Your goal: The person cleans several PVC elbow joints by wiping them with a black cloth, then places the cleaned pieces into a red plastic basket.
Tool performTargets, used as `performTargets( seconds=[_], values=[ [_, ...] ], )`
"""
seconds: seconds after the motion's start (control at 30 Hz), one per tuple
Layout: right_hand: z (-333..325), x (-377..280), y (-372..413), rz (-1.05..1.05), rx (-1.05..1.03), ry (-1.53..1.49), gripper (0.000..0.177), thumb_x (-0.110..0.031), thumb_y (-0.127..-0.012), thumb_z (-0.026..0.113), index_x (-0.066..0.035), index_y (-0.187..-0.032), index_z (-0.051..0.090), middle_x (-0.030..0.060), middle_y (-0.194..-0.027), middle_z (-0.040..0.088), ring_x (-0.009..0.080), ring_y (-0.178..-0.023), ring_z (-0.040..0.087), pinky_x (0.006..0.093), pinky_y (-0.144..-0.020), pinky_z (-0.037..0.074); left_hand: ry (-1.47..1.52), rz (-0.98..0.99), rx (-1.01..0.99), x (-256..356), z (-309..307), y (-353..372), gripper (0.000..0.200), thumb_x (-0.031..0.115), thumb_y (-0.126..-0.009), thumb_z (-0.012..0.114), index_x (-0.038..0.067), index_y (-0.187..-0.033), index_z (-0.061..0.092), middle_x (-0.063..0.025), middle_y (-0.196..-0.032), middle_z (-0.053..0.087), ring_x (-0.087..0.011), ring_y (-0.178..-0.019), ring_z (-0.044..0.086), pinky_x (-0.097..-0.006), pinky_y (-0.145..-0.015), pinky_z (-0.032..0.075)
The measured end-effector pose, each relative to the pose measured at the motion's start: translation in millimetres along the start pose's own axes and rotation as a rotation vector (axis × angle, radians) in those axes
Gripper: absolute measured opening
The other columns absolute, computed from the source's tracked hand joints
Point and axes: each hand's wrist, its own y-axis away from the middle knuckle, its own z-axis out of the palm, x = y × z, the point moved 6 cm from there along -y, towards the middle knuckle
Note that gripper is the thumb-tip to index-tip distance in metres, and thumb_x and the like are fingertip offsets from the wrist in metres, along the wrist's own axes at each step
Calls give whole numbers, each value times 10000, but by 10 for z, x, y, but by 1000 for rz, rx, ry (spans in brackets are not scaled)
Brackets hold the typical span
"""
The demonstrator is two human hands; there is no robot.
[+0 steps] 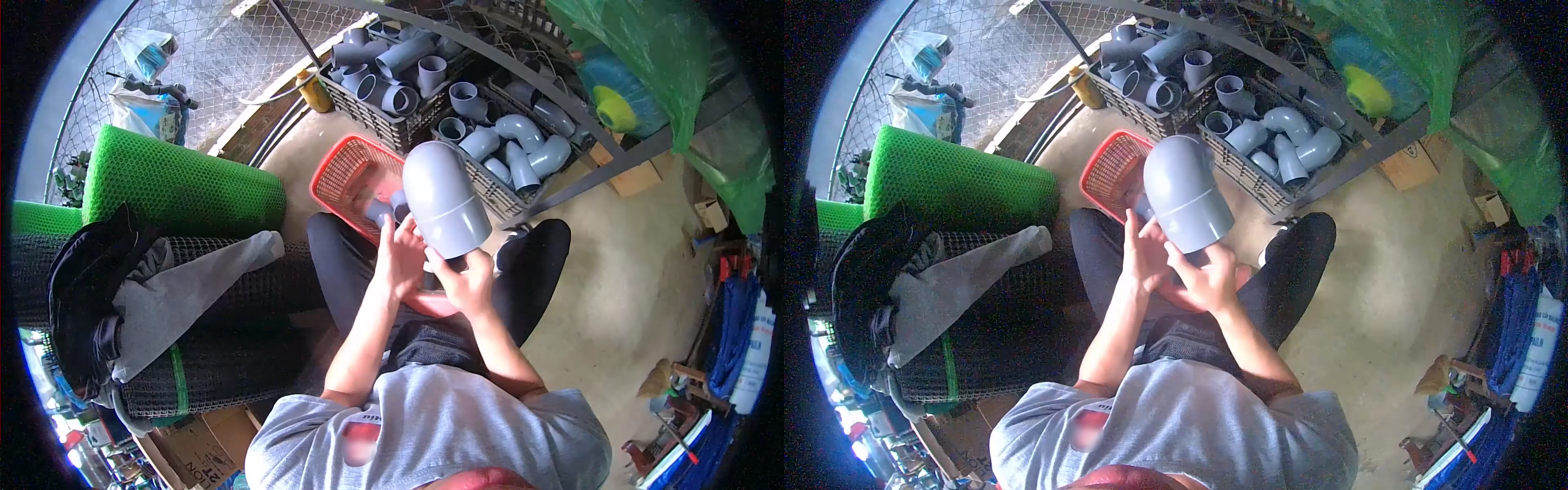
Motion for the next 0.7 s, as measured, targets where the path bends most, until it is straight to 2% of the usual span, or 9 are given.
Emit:
performTargets(
  seconds=[0.07,0.13,0.2,0.27,0.4,0.53,0.57,0.67,0.7],
  values=[
    [-84,-56,-3,-168,10,219,133,-83,-913,734,6,-1010,753,139,-948,773,192,-826,740,349,-750,581,9,11,32,127,151,49,952,766,-948,459,29,-1542,355,-164,-1451,550,-302,-1344,521,-502,-1139,399],
    [18,2,127,-446,-336,696,154,-85,-887,765,-11,-1022,759,162,-932,772,202,-771,729,363,-696,562,3,29,187,167,85,-48,889,681,-952,566,20,-1514,373,-190,-1401,564,-327,-1284,562,-514,-1123,426],
    [58,47,193,-431,-316,743,146,-83,-887,772,-23,-1019,759,149,-866,759,159,-725,702,357,-648,542,-71,103,195,108,-86,-130,847,589,-934,660,22,-1499,384,-189,-1393,564,-322,-1258,581,-498,-1094,464],
    [-14,373,174,321,-254,306,329,-211,-869,808,-26,-1131,738,148,-1024,743,243,-760,729,361,-726,581,-50,128,160,94,-124,-135,863,580,-902,685,24,-1494,393,-189,-1384,570,-321,-1246,589,-487,-1076,482],
    [54,376,233,605,-170,-578,226,-111,-878,795,21,-1049,730,107,-931,750,148,-766,708,310,-726,580,11,99,108,58,-205,5,953,594,-795,740,24,-1486,415,-189,-1370,579,-322,-1223,601,-471,-1037,518],
    [-26,438,442,834,-281,-946,255,-147,-906,745,38,-1076,702,95,-924,740,131,-782,699,279,-733,561,-9,358,-57,186,-546,-51,1138,698,-686,763,31,-1525,382,-216,-1415,542,-365,-1223,588,-513,-1019,527],
    [-42,243,365,713,-338,-957,277,-181,-917,730,36,-1085,691,97,-944,742,141,-806,709,272,-721,558,62,355,-75,212,-669,-66,1188,739,-667,761,21,-1528,369,-247,-1417,526,-392,-1229,576,-543,-1014,524],
    [-423,293,279,621,77,-648,287,-191,-947,721,23,-1133,678,86,-946,733,160,-797,712,300,-761,576,73,203,-474,464,-417,8,1291,873,-631,681,29,-1546,337,-287,-1416,509,-443,-1177,586,-556,-925,548],
    [-520,300,194,526,175,-580,313,-189,-958,720,-3,-1200,651,88,-1015,716,157,-855,703,302,-801,572,189,159,-243,438,-580,51,1309,930,-636,605,43,-1556,322,-311,-1392,522,-469,-1147,595,-573,-889,546]
  ],
)
